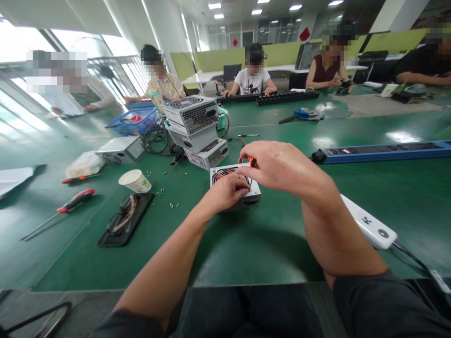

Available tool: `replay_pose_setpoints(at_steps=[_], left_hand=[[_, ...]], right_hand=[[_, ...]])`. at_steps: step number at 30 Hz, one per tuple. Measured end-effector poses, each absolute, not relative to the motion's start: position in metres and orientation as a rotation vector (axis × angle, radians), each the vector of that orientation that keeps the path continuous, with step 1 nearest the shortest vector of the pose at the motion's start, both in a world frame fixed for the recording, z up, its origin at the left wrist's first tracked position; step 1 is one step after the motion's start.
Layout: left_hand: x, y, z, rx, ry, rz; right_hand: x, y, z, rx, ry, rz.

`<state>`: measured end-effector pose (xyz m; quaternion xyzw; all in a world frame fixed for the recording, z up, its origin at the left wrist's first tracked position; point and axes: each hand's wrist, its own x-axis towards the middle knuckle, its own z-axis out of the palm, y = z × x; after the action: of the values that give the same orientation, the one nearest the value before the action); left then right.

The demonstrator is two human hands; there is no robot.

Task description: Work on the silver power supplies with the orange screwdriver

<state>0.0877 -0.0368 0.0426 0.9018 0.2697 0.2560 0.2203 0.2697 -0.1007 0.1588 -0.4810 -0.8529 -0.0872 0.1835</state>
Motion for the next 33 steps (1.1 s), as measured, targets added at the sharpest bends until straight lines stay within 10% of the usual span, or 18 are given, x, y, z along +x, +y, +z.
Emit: replay_pose_setpoints(at_steps=[33], left_hand=[[0.084, -0.031, 0.046, 1.735, 0.962, 1.04]], right_hand=[[0.262, -0.105, 0.159, -1.446, -2.378, -0.172]])
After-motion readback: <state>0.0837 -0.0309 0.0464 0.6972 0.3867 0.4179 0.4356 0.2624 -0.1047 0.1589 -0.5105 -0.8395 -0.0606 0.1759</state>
